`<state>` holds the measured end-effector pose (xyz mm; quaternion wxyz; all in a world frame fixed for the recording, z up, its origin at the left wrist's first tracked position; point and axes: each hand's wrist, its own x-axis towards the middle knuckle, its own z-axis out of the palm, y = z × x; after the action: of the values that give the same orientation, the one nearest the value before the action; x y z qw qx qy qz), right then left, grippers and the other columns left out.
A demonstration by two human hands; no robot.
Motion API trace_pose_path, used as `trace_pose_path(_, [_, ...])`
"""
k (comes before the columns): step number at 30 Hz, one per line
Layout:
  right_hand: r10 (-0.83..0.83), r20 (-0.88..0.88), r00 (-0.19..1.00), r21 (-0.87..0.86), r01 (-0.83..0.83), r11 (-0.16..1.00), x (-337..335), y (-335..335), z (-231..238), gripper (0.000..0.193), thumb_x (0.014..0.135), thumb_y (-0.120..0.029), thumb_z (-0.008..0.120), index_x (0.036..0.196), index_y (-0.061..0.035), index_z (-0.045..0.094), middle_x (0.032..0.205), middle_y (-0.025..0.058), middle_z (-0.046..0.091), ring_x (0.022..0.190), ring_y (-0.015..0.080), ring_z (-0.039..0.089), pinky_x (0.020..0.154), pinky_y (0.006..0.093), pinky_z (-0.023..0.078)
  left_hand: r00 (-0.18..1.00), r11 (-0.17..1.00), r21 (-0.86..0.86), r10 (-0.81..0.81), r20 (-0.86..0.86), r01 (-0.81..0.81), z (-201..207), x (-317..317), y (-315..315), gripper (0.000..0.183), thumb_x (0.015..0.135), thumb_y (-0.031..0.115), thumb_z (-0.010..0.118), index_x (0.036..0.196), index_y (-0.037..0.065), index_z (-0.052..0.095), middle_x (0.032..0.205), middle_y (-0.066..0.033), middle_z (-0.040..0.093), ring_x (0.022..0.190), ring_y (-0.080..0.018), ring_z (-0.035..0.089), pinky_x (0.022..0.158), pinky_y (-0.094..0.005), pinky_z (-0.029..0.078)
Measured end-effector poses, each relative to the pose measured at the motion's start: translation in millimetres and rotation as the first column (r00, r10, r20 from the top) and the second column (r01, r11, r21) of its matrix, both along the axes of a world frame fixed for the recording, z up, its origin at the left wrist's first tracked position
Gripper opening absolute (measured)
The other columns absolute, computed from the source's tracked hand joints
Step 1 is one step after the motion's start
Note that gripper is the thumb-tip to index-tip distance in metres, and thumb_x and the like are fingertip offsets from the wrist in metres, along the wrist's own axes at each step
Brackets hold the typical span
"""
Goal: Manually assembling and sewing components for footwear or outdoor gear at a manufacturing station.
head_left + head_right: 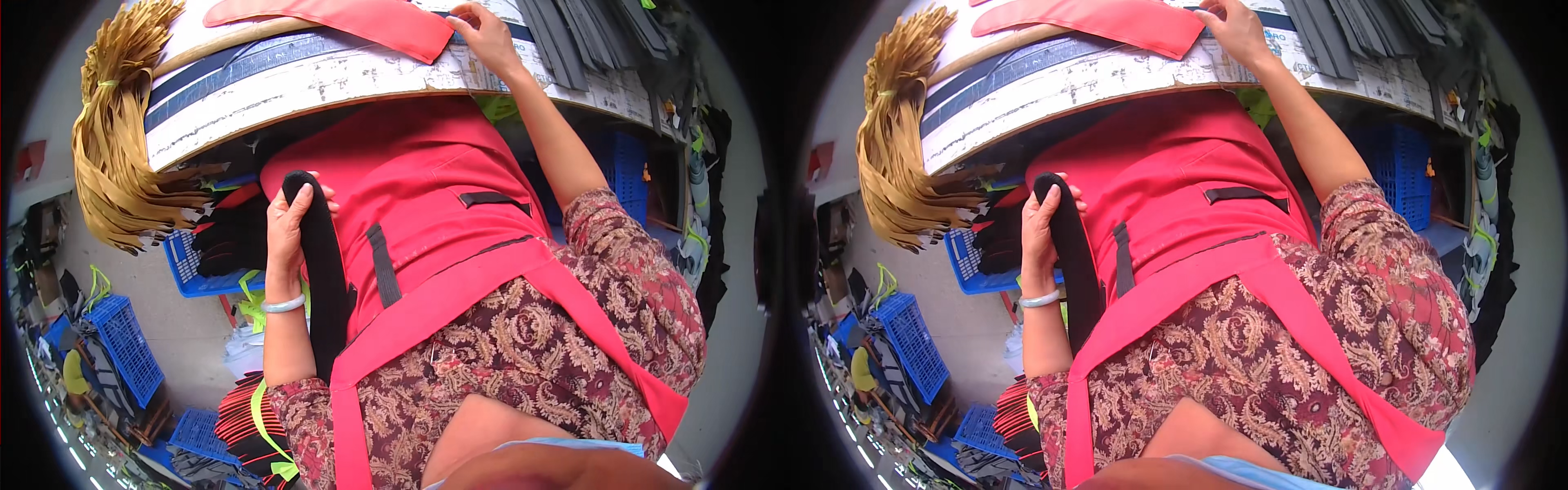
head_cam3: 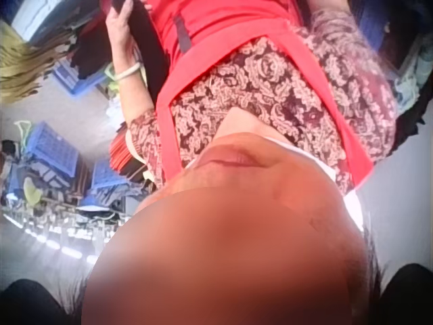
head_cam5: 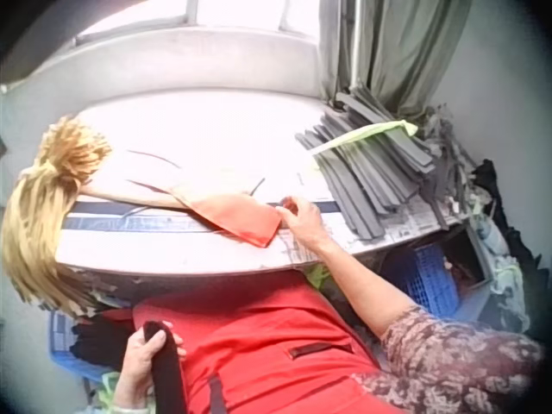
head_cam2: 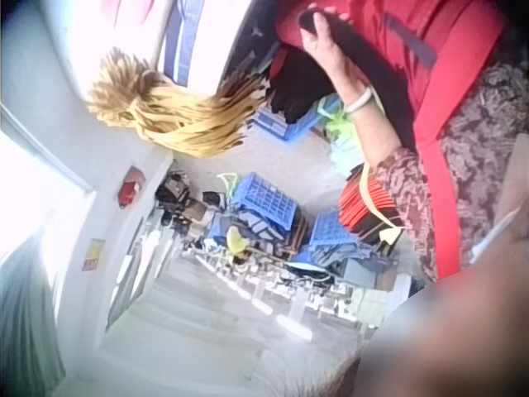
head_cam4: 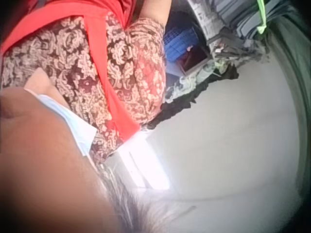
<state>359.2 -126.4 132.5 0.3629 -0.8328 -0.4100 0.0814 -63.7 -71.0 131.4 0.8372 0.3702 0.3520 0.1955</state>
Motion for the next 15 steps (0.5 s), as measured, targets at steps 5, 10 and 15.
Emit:
trace_pose_path(5, [0.089, 0.113, 0.990, 0.071, -0.098, 0.993, -32.5, 21.7, 13.2, 0.042, 0.078, -0.020, 0.069, 0.116, -0.0027, 0.060, 0.092, 0.0157, 0.068, 0.084, 0.0261, 0.066, 0.077, 0.0357, 0.052, 0.997, 0.997, 0.046, -0.061, -0.039, 0.063, 1.0, 13.2, 0.6, 0.022, 0.093, 0.012, 0.059, 0.111, -0.001, 0.059, 0.094, -0.0122, 0.067, 0.077, -0.0200, 0.068, 0.071, -0.0302, 0.057])
trace_pose_path(10, [-0.078, 0.567, 0.820, 0.362, -0.163, 0.918, -0.3, 54.4, 28.1, 0.029, 0.078, -0.012, 0.066, 0.106, -0.0029, 0.065, 0.095, 0.0170, 0.064, 0.089, 0.0311, 0.062, 0.081, 0.0397, 0.049, 0.997, 0.998, -0.005, -0.062, 0.047, 0.062, 8.3, 16.8, 2.6, 0.024, 0.094, 0.019, 0.058, 0.107, -0.001, 0.059, 0.090, -0.0127, 0.067, 0.074, -0.0192, 0.067, 0.067, -0.0287, 0.056])
trace_pose_path(15, [0.350, 0.243, 0.905, 0.284, -0.411, 0.866, -77.1, 48.2, 39.2, 0.017, 0.078, -0.012, 0.065, 0.093, -0.0053, 0.064, 0.090, 0.0170, 0.061, 0.092, 0.0358, 0.056, 0.086, 0.0433, 0.044, 0.991, 0.995, 0.100, 0.026, -0.128, -0.013, 9.8, -6.8, -5.7, 0.022, 0.094, 0.018, 0.059, 0.103, -0.002, 0.061, 0.084, -0.0136, 0.068, 0.068, -0.0186, 0.067, 0.065, -0.0281, 0.055])
